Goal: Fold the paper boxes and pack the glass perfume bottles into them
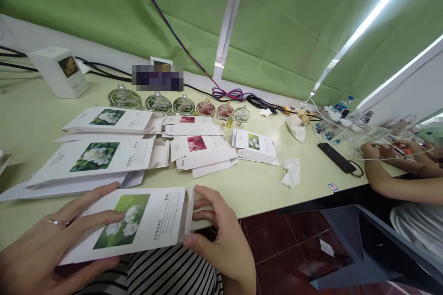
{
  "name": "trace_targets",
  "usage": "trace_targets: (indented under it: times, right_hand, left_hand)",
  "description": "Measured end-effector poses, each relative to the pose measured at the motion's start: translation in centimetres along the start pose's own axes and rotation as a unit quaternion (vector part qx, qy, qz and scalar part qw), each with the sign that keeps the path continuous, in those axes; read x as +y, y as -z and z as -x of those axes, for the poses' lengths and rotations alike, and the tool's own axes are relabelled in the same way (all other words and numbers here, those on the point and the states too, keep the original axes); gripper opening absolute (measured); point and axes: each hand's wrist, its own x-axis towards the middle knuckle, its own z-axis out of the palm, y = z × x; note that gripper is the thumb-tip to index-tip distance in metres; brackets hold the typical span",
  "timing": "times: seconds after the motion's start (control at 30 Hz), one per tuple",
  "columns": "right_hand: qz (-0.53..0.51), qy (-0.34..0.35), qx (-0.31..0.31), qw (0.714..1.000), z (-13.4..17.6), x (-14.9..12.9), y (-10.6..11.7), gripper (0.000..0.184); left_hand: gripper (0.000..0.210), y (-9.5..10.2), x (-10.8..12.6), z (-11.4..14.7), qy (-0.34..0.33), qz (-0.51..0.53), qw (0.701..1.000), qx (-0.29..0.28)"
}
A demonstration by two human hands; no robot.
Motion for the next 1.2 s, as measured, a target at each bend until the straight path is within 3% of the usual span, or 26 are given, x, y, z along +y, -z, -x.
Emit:
trace_targets:
  times: [0.17, 0.47, 0.73, 0.97, 1.13, 1.2]
  right_hand:
    - [0.101, 0.002, -0.015, 0.995, 0.1, -0.2, -0.4, 0.040]
    - [0.187, 0.040, -0.027, 0.981, 0.0, -0.8, -0.1, 0.033]
    - [0.163, 0.075, -0.031, 0.983, 0.0, -0.6, -0.5, 0.030]
    - [0.143, 0.056, -0.019, 0.988, 0.2, -0.5, -0.7, 0.041]
    - [0.108, 0.035, -0.045, 0.992, 0.1, -0.6, -1.2, 0.017]
    - [0.135, 0.033, -0.048, 0.989, 0.3, -0.7, -1.6, 0.020]
  left_hand:
    - [0.025, 0.0, 0.0, 0.0, 0.004, -0.004, 1.000, -0.002]
    - [0.024, 0.0, 0.0, 0.2, 0.024, 0.009, 1.000, 0.001]
    - [0.025, -0.3, -0.1, 0.3, 0.016, 0.017, 1.000, -0.005]
    - [0.027, -0.3, -0.1, 0.3, 0.000, -0.001, 1.000, -0.014]
    - [0.026, -0.3, -0.1, 0.3, -0.025, -0.021, 0.999, -0.025]
    - [0.025, -0.4, -0.2, 0.3, -0.020, -0.019, 0.999, -0.033]
